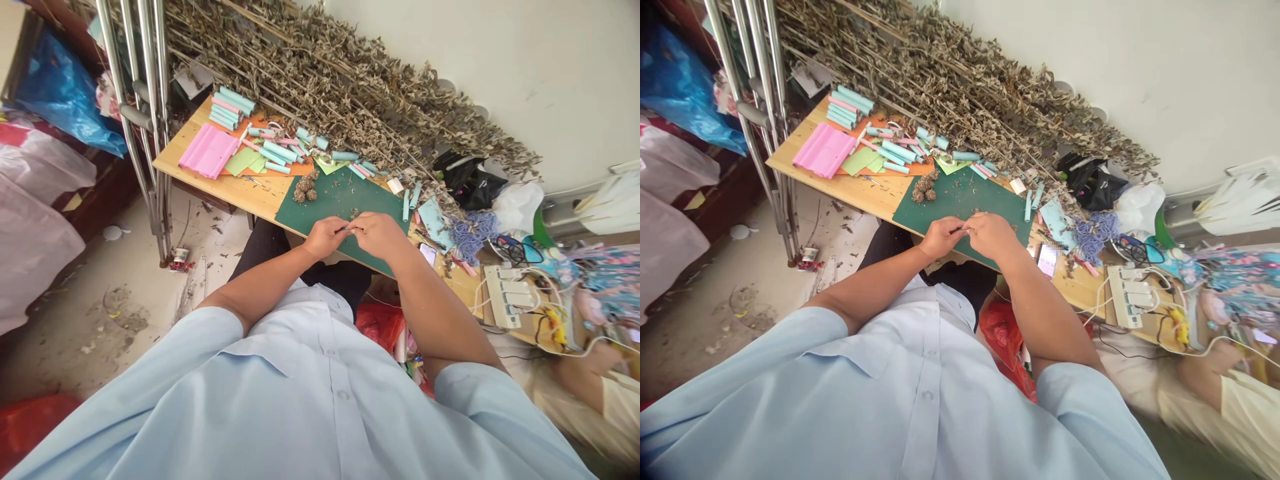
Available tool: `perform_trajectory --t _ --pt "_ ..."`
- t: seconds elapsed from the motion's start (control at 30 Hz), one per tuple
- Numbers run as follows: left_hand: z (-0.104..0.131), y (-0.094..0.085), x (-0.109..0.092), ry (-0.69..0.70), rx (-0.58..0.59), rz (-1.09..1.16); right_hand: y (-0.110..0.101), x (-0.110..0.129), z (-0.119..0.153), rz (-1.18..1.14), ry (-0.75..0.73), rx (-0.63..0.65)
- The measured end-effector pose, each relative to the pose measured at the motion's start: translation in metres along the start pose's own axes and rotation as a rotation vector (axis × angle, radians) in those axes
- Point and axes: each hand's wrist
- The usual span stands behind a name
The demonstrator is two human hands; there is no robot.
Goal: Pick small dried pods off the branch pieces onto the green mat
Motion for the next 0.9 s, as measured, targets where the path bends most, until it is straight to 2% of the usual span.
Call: perform_trajectory --t 0.1,0.2,0.27,0.4,0.53,0.73,0.9 --pt "-0.001 0.000 0.000 -0.004 -0.011 0.015 0.002 -0.003 0.005 -0.098 -0.001 -0.122" --pt "-0.001 0.000 -0.001 -0.016 -0.002 0.015 0.011 -0.009 0.013 -0.220 0.059 -0.274" --pt "0.000 0.000 -0.001 -0.031 0.001 0.007 0.019 -0.012 0.018 -0.266 0.093 -0.315" --pt "0.000 -0.002 -0.002 -0.041 0.010 -0.016 0.034 -0.013 0.023 -0.359 0.161 -0.331" --pt "0.000 -0.002 -0.002 -0.040 0.029 -0.039 0.041 -0.009 0.020 -0.424 0.203 -0.332" --pt "0.000 0.000 0.002 -0.025 0.013 0.003 0.036 -0.005 0.017 -0.414 0.176 -0.357" --pt "0.000 0.000 0.002 -0.033 0.010 0.007 0.029 -0.004 0.014 -0.265 0.104 -0.281"
Point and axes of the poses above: each hand's wrist, its own z-axis away from the middle knuckle, its own y-axis out of the palm, x = y × z, and after that the axes turned 1 degree about -x, right-handed
